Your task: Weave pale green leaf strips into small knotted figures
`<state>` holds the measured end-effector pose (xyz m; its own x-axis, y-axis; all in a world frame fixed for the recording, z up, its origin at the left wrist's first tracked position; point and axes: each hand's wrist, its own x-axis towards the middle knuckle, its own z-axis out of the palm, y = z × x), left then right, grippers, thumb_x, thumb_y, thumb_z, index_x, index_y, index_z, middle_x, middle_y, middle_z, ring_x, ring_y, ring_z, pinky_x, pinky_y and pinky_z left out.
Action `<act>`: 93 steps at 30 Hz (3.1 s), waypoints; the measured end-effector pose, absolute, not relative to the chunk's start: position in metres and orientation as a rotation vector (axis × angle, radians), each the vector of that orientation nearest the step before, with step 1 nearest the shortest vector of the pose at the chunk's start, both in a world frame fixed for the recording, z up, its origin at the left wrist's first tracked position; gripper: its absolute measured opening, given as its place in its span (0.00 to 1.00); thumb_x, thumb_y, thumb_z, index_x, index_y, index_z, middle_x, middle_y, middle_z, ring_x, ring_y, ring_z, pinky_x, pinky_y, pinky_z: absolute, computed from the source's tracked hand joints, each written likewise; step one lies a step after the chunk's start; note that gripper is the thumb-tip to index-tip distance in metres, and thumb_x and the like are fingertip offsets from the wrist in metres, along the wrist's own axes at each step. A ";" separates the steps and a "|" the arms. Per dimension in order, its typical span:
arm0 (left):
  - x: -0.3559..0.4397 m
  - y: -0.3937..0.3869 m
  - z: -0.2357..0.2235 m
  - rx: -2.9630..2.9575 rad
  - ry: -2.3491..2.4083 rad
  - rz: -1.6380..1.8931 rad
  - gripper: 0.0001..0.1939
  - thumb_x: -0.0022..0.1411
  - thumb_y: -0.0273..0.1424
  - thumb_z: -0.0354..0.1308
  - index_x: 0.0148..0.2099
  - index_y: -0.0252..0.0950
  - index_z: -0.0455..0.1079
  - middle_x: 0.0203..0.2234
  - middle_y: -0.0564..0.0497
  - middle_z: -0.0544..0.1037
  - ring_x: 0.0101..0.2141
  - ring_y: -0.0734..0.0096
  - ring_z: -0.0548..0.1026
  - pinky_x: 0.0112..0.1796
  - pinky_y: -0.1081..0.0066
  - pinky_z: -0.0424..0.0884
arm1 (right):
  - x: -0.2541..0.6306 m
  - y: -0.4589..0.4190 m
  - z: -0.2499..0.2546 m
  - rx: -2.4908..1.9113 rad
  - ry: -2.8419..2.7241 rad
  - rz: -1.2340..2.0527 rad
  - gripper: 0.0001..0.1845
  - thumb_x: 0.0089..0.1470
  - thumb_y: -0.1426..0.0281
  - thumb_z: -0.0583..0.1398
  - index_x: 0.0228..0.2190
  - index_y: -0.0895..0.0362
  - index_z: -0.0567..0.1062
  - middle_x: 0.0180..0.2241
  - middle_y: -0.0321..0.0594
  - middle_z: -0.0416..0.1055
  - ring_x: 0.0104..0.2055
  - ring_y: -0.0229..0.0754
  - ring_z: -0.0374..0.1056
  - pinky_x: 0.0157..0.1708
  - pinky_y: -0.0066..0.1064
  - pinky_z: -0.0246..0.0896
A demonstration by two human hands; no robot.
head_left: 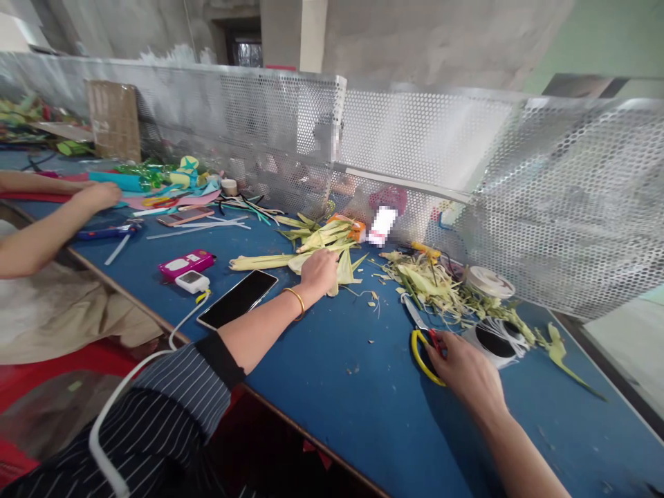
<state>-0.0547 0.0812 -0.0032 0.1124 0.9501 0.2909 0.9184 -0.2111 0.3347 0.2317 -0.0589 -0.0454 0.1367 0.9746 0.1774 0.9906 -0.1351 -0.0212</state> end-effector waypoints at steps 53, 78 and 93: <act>-0.013 0.041 -0.027 0.863 0.830 0.893 0.17 0.40 0.35 0.72 0.31 0.32 0.73 0.22 0.51 0.76 0.22 0.70 0.73 0.27 0.69 0.70 | 0.121 -0.026 -0.038 -1.157 -1.038 1.134 0.19 0.42 0.54 0.69 0.23 0.57 0.73 0.20 0.33 0.68 0.23 0.36 0.61 0.25 0.28 0.56; -0.034 0.070 -0.009 0.989 1.212 1.370 0.13 0.51 0.32 0.62 0.19 0.34 0.66 0.16 0.53 0.70 0.18 0.78 0.66 0.19 0.77 0.55 | 0.139 -0.014 -0.038 -1.274 -0.725 0.771 0.14 0.37 0.61 0.67 0.20 0.57 0.73 0.19 0.34 0.71 0.20 0.37 0.67 0.20 0.28 0.59; -0.053 0.091 -0.014 0.895 1.365 1.480 0.09 0.48 0.32 0.62 0.33 0.34 0.69 0.23 0.53 0.73 0.21 0.76 0.69 0.22 0.77 0.56 | 0.146 -0.011 -0.038 -1.331 -0.818 0.769 0.13 0.39 0.60 0.66 0.20 0.55 0.72 0.18 0.35 0.70 0.20 0.40 0.67 0.19 0.30 0.59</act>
<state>-0.0533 0.0913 -0.0145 -0.3287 0.9421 -0.0658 -0.1412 0.0199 0.9898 0.1464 -0.0112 -0.0384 0.5136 0.8553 0.0683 -0.0150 0.0885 -0.9960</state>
